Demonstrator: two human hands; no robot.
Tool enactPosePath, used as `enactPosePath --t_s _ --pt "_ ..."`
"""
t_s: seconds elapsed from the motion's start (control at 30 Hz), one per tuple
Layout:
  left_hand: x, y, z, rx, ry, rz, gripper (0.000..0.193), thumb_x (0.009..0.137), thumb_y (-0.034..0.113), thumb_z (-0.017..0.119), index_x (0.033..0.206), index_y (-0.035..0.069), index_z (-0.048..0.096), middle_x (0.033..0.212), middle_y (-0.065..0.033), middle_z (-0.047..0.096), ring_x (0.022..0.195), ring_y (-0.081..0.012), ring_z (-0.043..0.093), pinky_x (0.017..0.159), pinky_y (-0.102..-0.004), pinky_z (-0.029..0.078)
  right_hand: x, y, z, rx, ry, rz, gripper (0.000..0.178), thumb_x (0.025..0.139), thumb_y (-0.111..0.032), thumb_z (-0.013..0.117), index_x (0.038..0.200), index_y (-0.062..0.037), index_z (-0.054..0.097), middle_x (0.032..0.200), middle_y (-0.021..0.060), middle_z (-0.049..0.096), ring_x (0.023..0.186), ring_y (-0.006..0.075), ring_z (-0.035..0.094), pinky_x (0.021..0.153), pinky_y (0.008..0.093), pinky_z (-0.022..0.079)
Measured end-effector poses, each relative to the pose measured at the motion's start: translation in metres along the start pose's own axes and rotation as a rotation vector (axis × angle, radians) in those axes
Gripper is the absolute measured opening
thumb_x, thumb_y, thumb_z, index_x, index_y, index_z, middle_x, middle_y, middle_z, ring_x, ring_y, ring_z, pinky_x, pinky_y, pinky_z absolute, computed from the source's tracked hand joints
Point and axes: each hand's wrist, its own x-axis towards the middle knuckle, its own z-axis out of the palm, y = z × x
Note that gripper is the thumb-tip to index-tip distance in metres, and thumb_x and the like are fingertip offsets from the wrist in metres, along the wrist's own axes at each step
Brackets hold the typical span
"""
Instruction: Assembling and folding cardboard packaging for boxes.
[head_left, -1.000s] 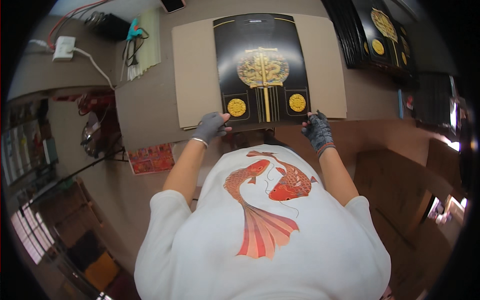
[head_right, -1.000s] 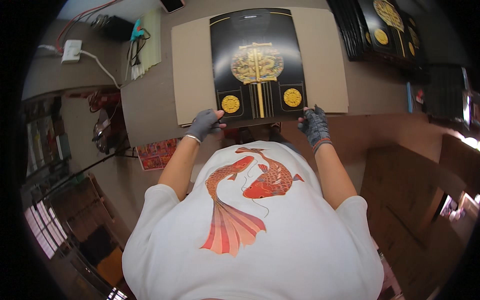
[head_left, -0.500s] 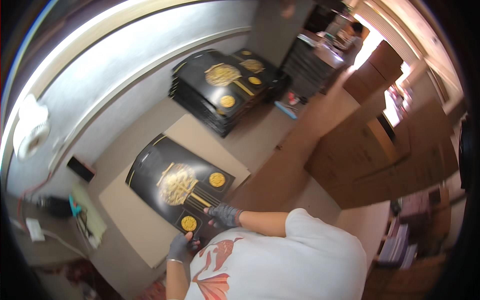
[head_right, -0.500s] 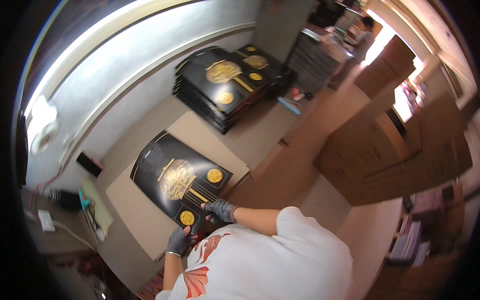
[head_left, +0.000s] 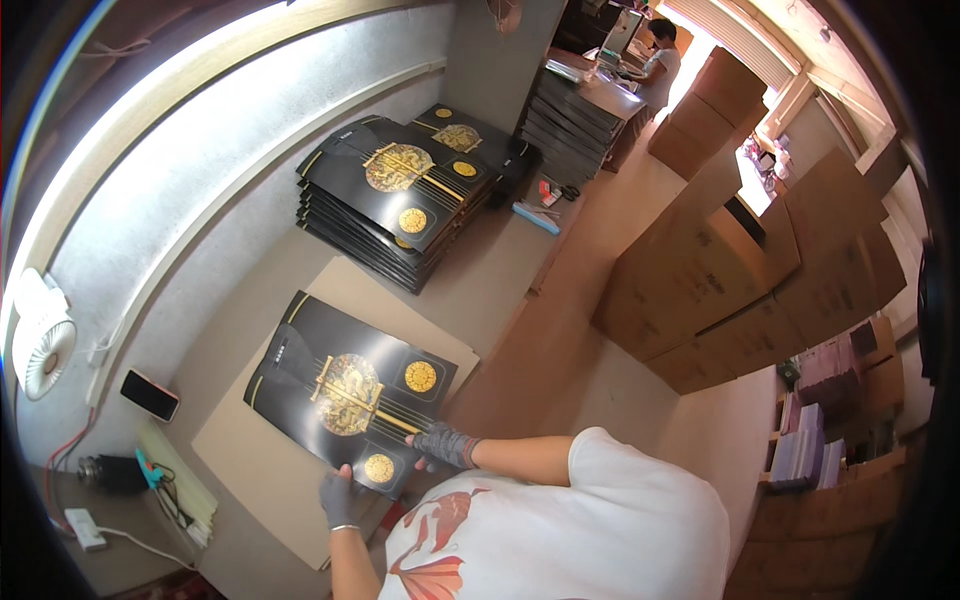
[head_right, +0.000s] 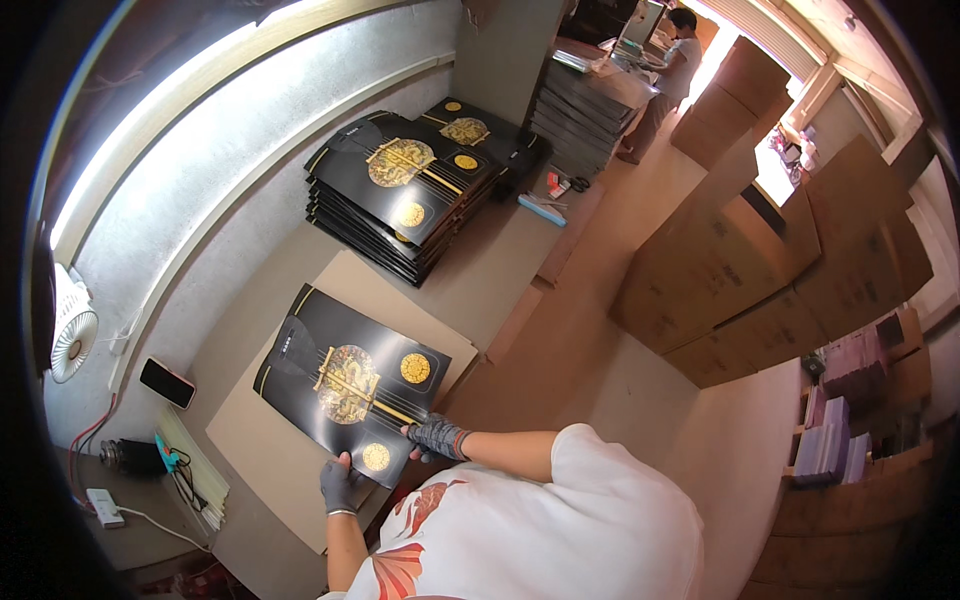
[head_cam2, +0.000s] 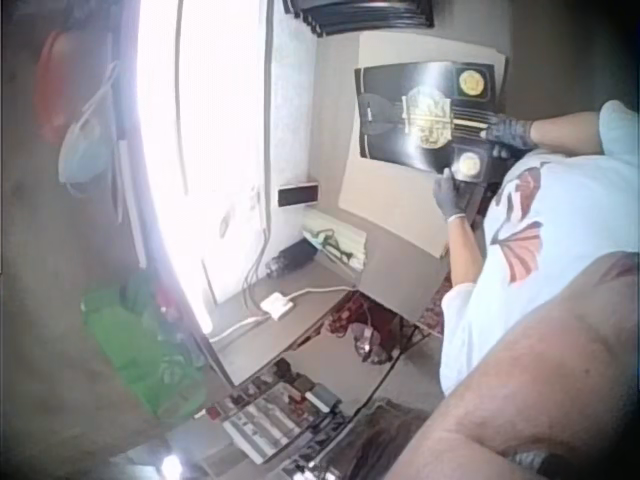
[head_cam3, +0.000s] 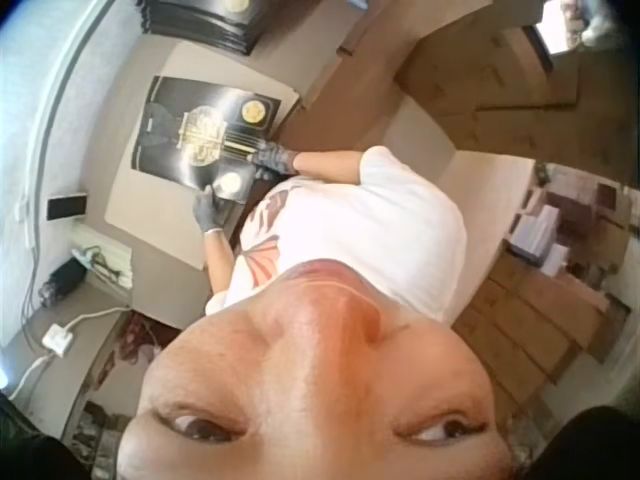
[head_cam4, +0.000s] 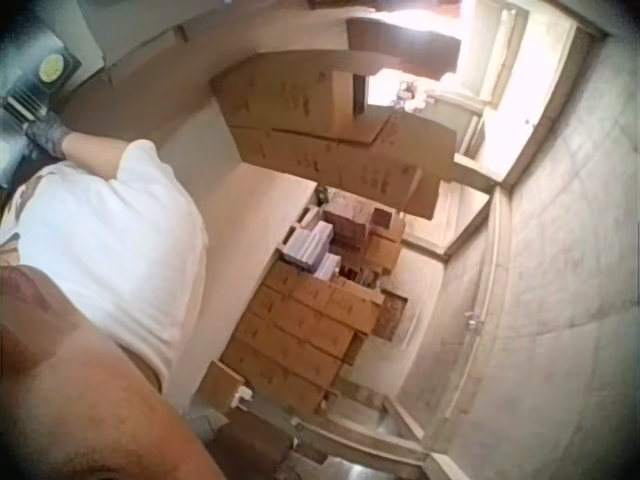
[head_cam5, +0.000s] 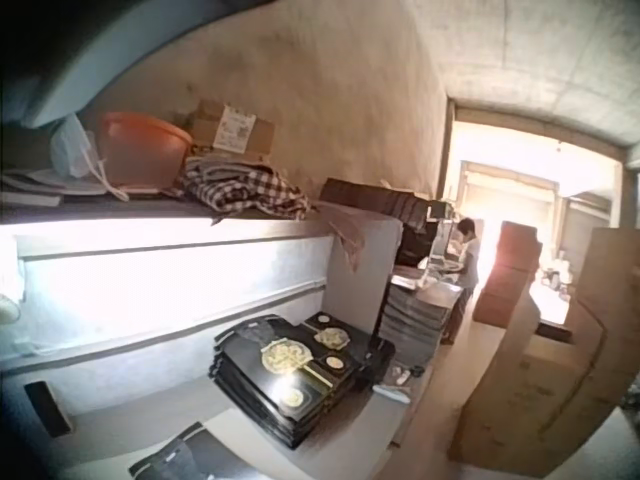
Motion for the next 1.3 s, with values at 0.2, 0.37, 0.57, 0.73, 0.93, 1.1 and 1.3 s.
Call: enactPosePath --t_s 0.2,0.37,0.57,0.73,0.93,1.1,1.3 --pt "-0.023 -0.012 0.013 0.042 -0.298 0.157 0.024 0.092 0.026 0.063 0.091 0.002 0.062 0.075 -0.0099 0.064 0.061 -0.0181 0.061 0.055 -0.0347 0.053 0.022 0.015 -0.001 0.08 0.033 -0.013 0.042 0.094 -0.034 0.064 0.12 -0.0022 0.056 0.097 0.011 0.065 0.071 0.0207 0.069 0.055 0.0314 0.055" --pt "-0.042 0.013 0.03 -0.1 -0.167 -0.185 0.034 0.095 0.031 0.058 0.097 -0.003 0.061 0.074 -0.0108 0.063 0.051 -0.0159 0.058 0.044 -0.0259 0.049 0.008 -0.005 0.009 0.036 0.105 0.036 0.036 0.092 -0.039 0.066 0.097 -0.0028 0.066 0.077 0.0109 0.072 0.069 0.0189 0.068 0.054 0.0336 0.052" --pt "-0.035 0.052 0.026 -0.516 -0.005 -0.4 0.027 0.094 0.033 0.062 0.097 0.006 0.061 0.079 -0.0058 0.064 0.06 -0.0165 0.061 0.054 -0.0319 0.055 0.01 -0.018 -0.005 -0.021 0.084 -0.02 0.035 0.094 -0.035 0.063 0.11 -0.0031 0.062 0.074 0.0093 0.07 0.059 0.0148 0.065 0.049 0.0289 0.052" --pt "0.013 0.076 0.014 -0.739 -0.113 -0.226 0.02 0.09 0.029 0.071 0.094 0.017 0.056 0.089 0.0013 0.061 0.079 -0.0156 0.06 0.068 -0.0324 0.049 -0.024 -0.063 -0.026 -0.202 0.063 0.09 0.044 0.092 -0.039 0.065 0.115 -0.0007 0.063 0.078 0.0099 0.072 0.064 0.0137 0.066 0.058 0.0273 0.054" --pt "0.044 0.097 0.025 -0.472 -0.177 -0.07 0.023 0.095 0.034 0.065 0.093 0.014 0.053 0.092 -0.0033 0.063 0.073 -0.0158 0.063 0.065 -0.0326 0.055 -0.038 -0.093 -0.074 -0.408 0.124 -0.07 0.044 0.092 -0.034 0.067 0.11 0.0057 0.064 0.072 0.0117 0.071 0.056 0.0138 0.065 0.051 0.0251 0.05" --pt "0.012 0.168 0.068 -0.441 -0.395 -0.013 0.067 0.101 0.049 0.046 0.145 0.002 0.032 0.13 -0.0196 0.056 0.103 -0.0265 0.066 0.085 -0.0357 0.055 -0.037 -0.136 -0.133 -0.011 0.48 -0.524 0.024 0.093 -0.029 0.067 0.09 -0.0072 0.057 0.061 0.0024 0.059 0.043 0.0117 0.054 0.043 0.027 0.046" --pt "-0.017 0.153 0.053 -0.209 -0.382 -0.076 0.052 0.1 0.031 0.05 0.139 -0.003 0.045 0.125 -0.0204 0.062 0.108 -0.0264 0.065 0.089 -0.0331 0.052 0.012 -0.255 -0.207 0.271 0.612 -0.647 0.014 0.094 -0.025 0.066 0.094 -0.0185 0.054 0.075 -0.0034 0.054 0.044 0.0083 0.049 0.037 0.0251 0.042"
